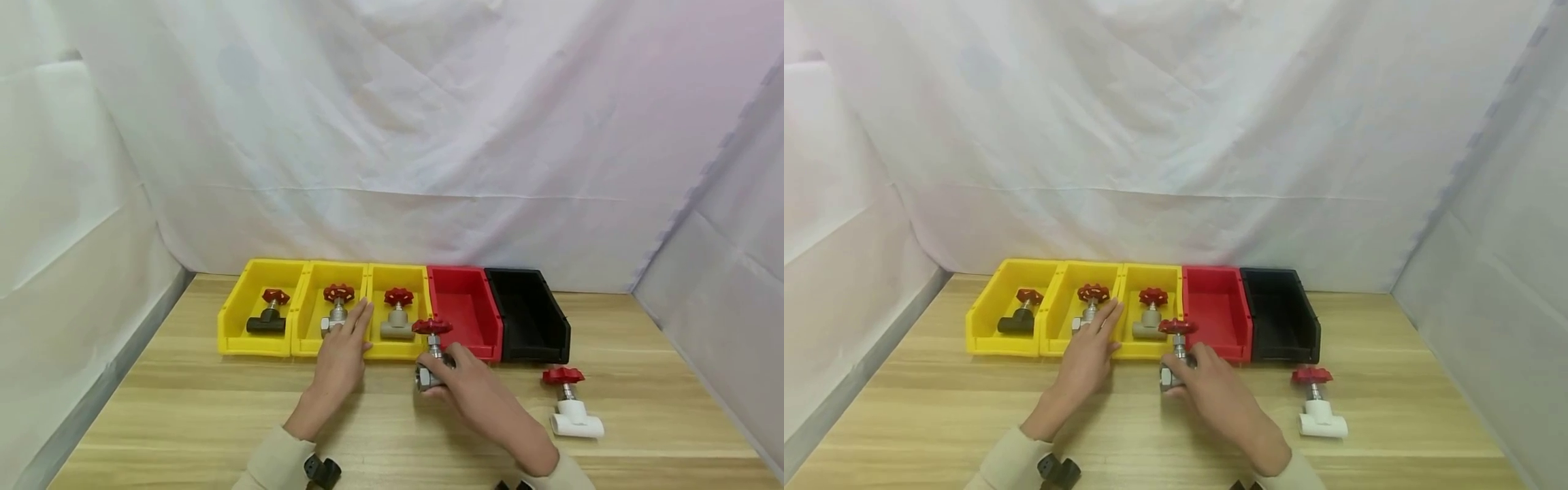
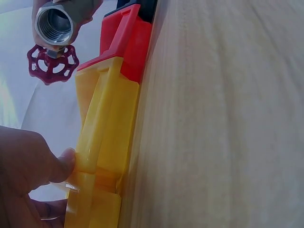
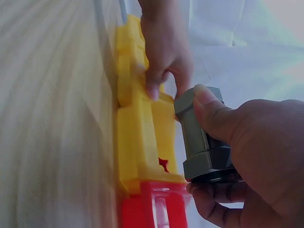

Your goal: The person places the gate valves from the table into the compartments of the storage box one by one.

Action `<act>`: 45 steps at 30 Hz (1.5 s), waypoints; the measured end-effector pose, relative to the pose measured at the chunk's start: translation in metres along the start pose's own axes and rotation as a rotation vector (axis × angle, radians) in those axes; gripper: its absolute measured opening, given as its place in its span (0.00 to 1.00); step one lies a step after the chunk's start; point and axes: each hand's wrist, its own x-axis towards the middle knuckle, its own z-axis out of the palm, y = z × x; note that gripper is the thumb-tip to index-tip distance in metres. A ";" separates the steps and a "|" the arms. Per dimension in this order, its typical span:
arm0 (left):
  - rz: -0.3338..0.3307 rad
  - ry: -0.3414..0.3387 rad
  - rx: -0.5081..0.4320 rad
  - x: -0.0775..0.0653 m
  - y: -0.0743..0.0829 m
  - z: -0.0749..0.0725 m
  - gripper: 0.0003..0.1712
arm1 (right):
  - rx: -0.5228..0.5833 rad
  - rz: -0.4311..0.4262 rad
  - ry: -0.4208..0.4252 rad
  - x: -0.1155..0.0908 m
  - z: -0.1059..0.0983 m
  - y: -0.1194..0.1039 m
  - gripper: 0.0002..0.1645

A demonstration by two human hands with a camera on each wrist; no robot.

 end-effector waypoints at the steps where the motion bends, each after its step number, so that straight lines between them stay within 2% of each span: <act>1: 0.001 0.003 -0.001 0.000 0.000 0.000 0.40 | 0.003 -0.002 0.008 0.000 -0.001 0.002 0.28; 10: 0.007 0.007 0.006 0.002 0.002 0.000 0.39 | -0.022 0.013 0.055 0.007 -0.014 0.027 0.27; 21: 0.009 0.007 0.018 0.000 0.000 0.002 0.40 | -0.052 0.070 0.015 0.015 -0.018 0.046 0.29; 32: 0.003 0.015 0.028 -0.001 0.001 0.003 0.40 | -0.047 0.091 0.020 0.022 -0.012 0.058 0.30; 45: 0.009 0.015 0.028 -0.001 0.001 0.003 0.40 | -0.048 0.102 0.040 0.020 -0.005 0.071 0.31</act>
